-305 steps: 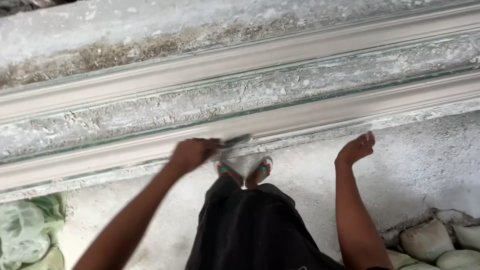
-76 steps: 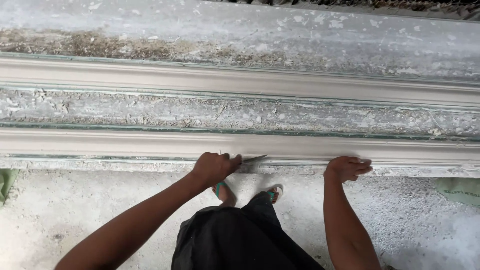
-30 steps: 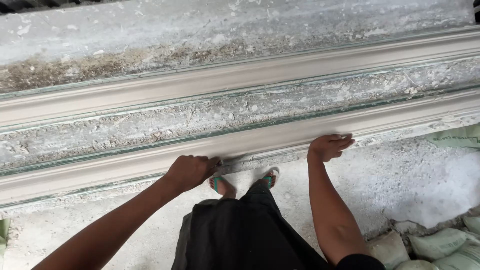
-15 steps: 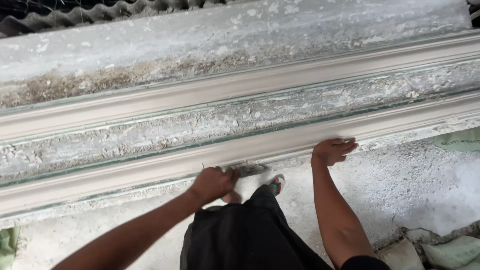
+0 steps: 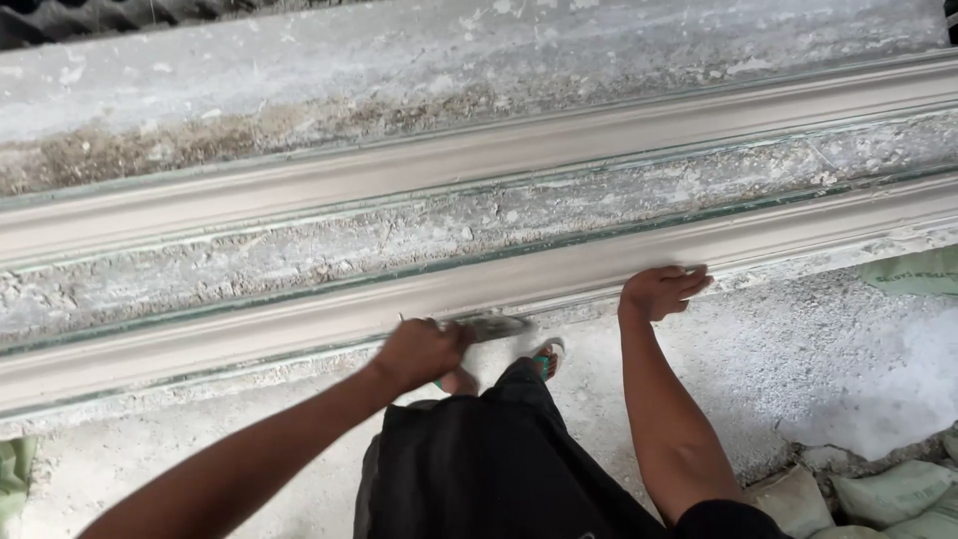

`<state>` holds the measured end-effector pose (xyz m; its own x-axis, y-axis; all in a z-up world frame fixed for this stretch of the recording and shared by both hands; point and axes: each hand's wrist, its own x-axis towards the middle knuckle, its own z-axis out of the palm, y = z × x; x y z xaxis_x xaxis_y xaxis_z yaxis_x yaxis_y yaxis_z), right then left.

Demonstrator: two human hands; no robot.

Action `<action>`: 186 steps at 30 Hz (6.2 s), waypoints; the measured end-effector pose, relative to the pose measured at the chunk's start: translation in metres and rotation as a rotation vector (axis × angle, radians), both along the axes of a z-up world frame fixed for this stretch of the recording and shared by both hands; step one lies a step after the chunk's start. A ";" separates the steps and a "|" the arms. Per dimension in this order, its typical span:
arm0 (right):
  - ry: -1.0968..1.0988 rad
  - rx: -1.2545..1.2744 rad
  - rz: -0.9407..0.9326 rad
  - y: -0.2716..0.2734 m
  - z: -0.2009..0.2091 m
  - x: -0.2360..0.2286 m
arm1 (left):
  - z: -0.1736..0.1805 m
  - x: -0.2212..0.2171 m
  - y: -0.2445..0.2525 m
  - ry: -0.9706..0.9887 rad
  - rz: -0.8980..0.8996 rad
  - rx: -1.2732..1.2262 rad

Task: Apply and smooth plaster over decorative molding or trim pieces using a putty knife.

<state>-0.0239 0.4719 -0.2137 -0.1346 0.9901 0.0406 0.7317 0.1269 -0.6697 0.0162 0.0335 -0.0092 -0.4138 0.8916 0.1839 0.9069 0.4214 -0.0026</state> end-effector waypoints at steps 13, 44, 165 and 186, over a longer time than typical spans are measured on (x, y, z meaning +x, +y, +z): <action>-0.028 0.015 -0.020 0.000 0.001 0.008 | -0.013 0.010 0.018 0.045 0.044 0.080; -0.017 0.109 -0.019 -0.011 0.014 0.009 | -0.008 0.005 0.019 -0.198 0.039 -0.082; 0.260 -0.056 -0.042 0.197 0.011 -0.002 | 0.027 -0.031 0.160 -0.662 0.518 -0.338; 0.243 -0.071 -0.031 0.203 -0.001 -0.002 | 0.022 -0.034 0.194 -0.774 0.486 -0.305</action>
